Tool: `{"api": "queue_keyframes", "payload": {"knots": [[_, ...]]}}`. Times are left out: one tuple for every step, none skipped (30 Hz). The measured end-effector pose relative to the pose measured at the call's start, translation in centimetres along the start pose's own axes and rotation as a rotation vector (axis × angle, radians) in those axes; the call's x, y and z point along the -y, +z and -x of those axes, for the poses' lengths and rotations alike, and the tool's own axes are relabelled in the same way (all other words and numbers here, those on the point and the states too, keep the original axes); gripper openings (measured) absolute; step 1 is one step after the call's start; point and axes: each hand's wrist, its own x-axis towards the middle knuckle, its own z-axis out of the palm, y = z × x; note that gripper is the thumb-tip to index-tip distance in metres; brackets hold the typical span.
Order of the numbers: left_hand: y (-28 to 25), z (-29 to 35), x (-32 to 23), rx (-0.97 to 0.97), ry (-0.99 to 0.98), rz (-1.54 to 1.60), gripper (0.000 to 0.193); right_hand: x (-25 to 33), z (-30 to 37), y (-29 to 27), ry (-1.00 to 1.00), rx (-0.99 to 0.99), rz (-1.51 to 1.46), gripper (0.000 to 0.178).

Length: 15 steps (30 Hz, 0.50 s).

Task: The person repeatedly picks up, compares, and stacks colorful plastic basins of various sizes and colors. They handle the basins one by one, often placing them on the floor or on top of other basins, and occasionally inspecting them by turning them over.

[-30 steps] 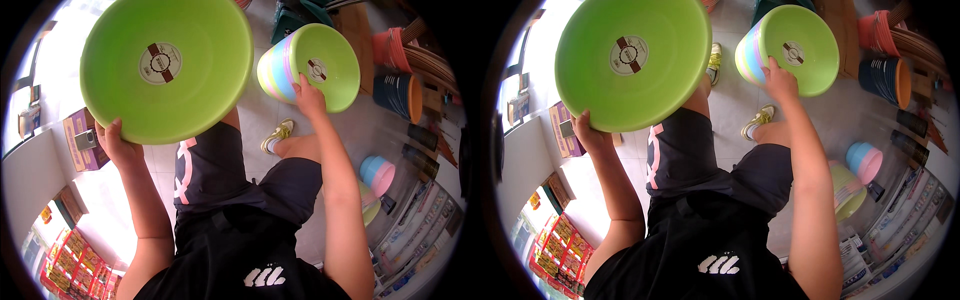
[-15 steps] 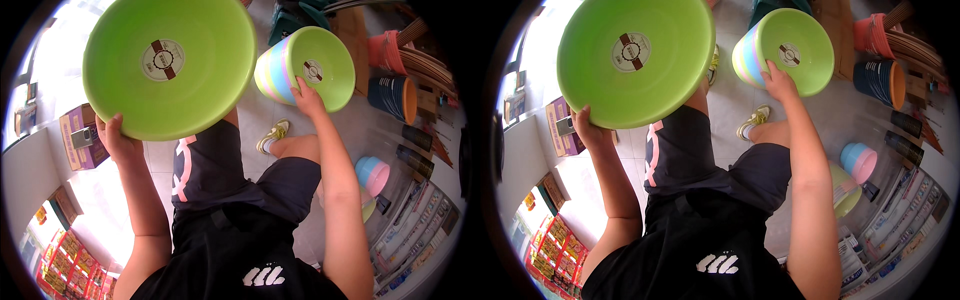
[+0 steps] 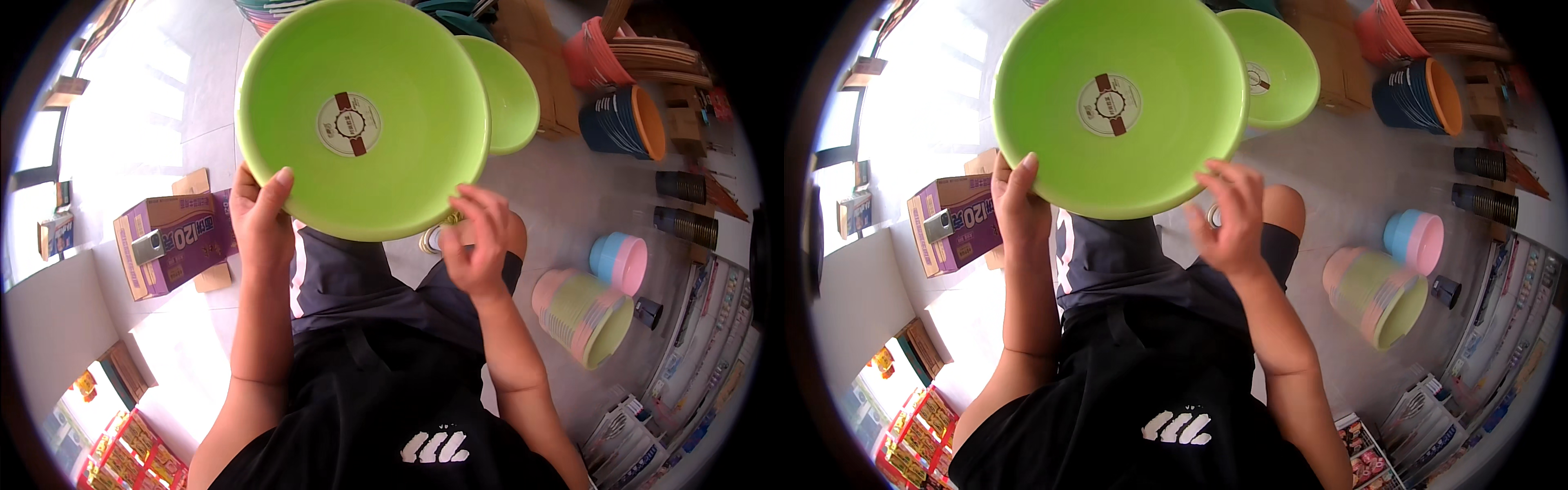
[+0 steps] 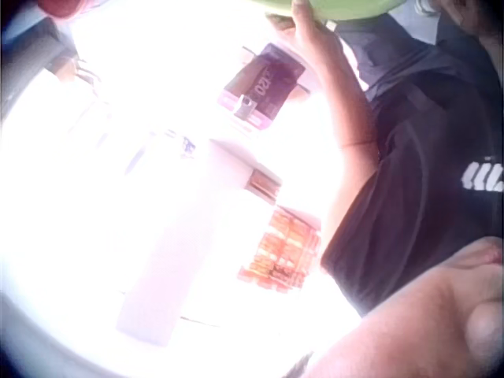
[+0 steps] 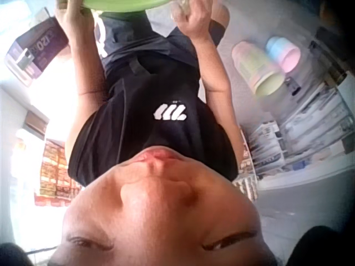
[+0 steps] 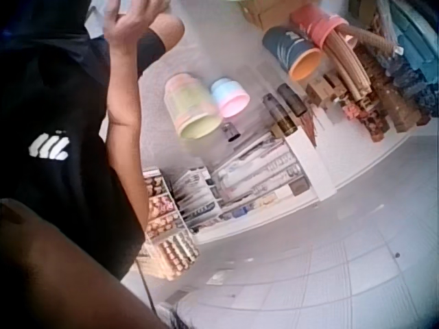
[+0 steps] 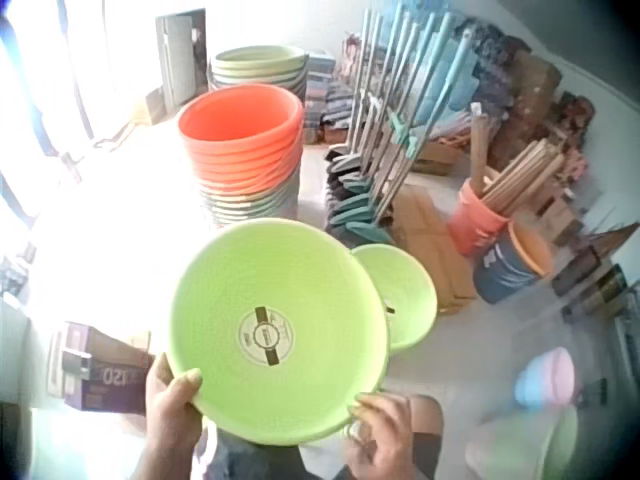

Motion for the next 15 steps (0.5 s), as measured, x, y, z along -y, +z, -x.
{"api": "queue_keyframes", "payload": {"knots": [[1.3,0.5,0.6,0.006,-0.024,0.0,0.031,2.8,-0.1,-0.2,-0.006,0.034,0.038,0.042],[2.6,1.1,1.1,0.008,-0.049,0.0,0.028,4.9,-0.2,-0.3,-0.01,0.072,0.075,0.045],[3.6,1.7,1.7,0.036,-0.072,-0.009,0.027,6.0,-0.1,0.0,-0.01,0.075,0.116,0.044],[4.4,2.1,2.4,0.07,-0.099,-0.02,0.027,6.8,0.2,0.0,-0.001,0.074,0.161,0.043],[4.9,2.6,3.1,0.113,-0.119,-0.043,0.028,6.7,0.6,0.0,0.02,0.079,0.158,0.042],[5.2,3.1,3.7,0.163,-0.136,-0.078,0.026,6.8,1.3,-0.1,0.042,0.084,0.153,0.041],[6.1,3.9,4.2,0.185,-0.163,-0.074,0.025,6.0,2.0,-0.1,0.074,0.096,0.098,0.04],[6.8,4.6,4.7,0.205,-0.189,-0.07,0.023,5.4,2.6,-0.3,0.104,0.109,0.041,0.039],[6.7,5.2,5.6,0.218,-0.201,-0.091,0.023,4.9,2.9,-0.6,0.066,0.031,0.026,0.032],[6.9,5.8,6.4,0.236,-0.215,-0.112,0.026,5.0,3.3,-0.8,0.107,0.052,0.01,0.031],[6.8,6.1,6.8,0.229,-0.24,-0.07,0.028,5.1,3.9,-0.9,0.146,0.075,-0.008,0.03],[6.8,6.3,7.1,0.22,-0.264,-0.029,0.03,5.1,4.5,-0.9,0.183,0.098,-0.028,0.03],[6.9,6.5,7.1,0.266,-0.279,-0.072,0.031,5.0,5.1,-1.0,0.188,0.055,-0.037,0.029],[6.7,6.5,6.9,0.309,-0.293,-0.116,0.032,4.9,5.6,-1.0,0.191,0.012,-0.047,0.028],[6.8,6.5,6.9,0.352,-0.305,-0.16,0.034,4.8,6.0,-1.1,0.194,-0.03,-0.057,0.027]]}}
